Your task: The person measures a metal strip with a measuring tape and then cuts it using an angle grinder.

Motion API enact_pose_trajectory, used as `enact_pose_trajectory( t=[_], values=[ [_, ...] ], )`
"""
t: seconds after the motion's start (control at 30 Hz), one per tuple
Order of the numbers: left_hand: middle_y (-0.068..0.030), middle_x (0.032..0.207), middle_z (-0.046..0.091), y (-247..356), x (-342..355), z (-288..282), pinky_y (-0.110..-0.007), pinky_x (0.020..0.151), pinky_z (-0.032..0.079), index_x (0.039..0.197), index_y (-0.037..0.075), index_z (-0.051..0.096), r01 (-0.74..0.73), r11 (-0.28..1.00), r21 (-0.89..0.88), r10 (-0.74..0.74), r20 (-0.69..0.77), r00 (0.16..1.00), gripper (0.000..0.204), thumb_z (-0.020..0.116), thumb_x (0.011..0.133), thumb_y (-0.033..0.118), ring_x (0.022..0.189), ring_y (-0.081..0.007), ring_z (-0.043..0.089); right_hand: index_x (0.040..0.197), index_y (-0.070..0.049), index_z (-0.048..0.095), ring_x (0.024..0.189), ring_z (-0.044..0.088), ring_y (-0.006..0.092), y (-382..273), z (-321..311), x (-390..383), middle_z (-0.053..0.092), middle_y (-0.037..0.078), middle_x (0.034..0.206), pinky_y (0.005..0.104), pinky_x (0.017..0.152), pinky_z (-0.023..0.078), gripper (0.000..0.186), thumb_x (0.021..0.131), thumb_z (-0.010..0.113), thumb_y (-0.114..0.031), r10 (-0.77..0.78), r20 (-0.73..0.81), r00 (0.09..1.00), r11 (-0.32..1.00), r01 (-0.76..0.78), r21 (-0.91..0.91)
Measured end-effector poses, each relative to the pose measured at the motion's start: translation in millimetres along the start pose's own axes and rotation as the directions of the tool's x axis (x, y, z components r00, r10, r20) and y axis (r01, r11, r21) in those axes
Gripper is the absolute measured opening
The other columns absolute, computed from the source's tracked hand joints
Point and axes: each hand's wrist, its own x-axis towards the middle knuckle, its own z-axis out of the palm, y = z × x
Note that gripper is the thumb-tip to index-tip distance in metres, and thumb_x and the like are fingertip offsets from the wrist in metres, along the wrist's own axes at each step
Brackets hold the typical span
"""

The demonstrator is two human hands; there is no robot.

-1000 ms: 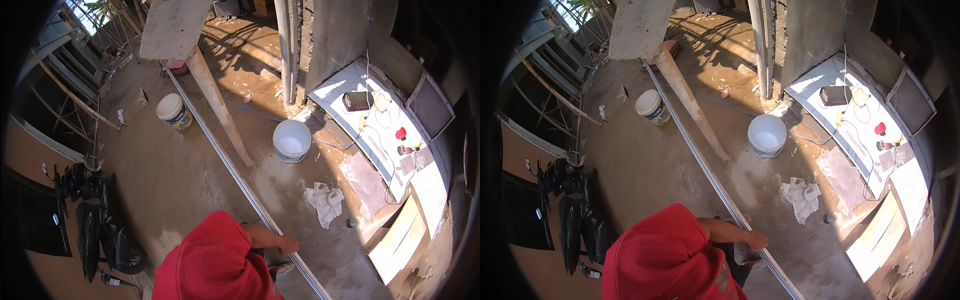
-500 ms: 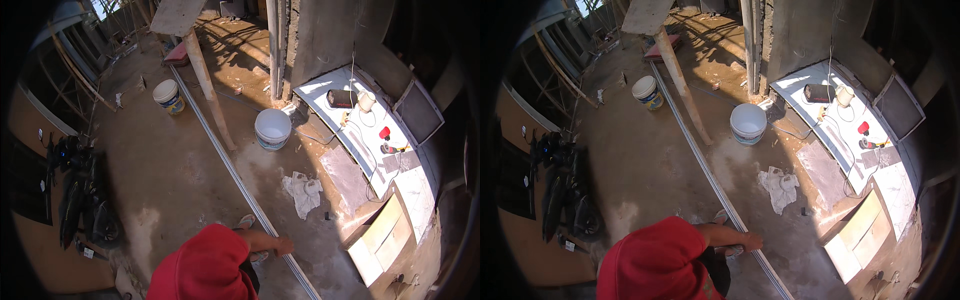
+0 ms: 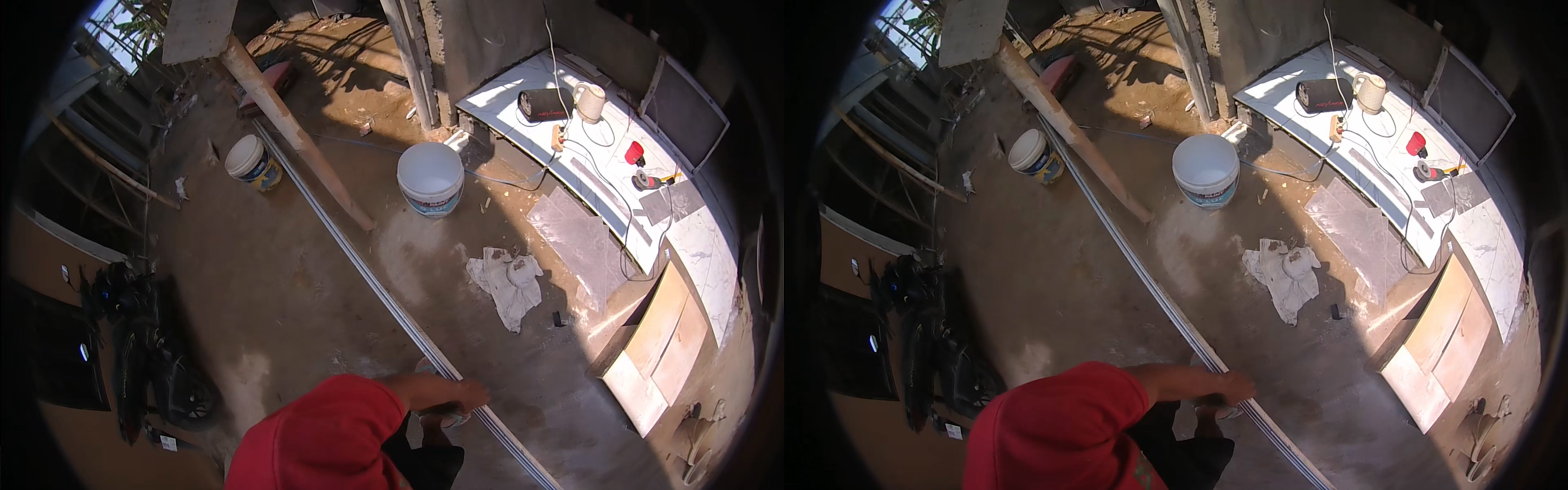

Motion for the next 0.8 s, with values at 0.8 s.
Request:
enact_pose_trajectory(
  t=[0.8],
  values=[
    [-0.0209,0.096,0.060,-241.5,177.3,250.8,-0.050,0.081,0.050,0.103,0.005,0.046,-0.099,0.992,0.084,0.079,0.218,0.973,0.042,0.074,0.076,0.021,0.096,-0.0409,0.060,0.091,-0.005,0.059,0.075,0.065,0.0372,103.2,317.4,269.1,0.066,0.020,0.083,0.0456,0.063,0.051,0.021,0.076,0.066,-0.018,-0.193,-0.053,0.980,0.891,0.152,-0.428]
  ],
)
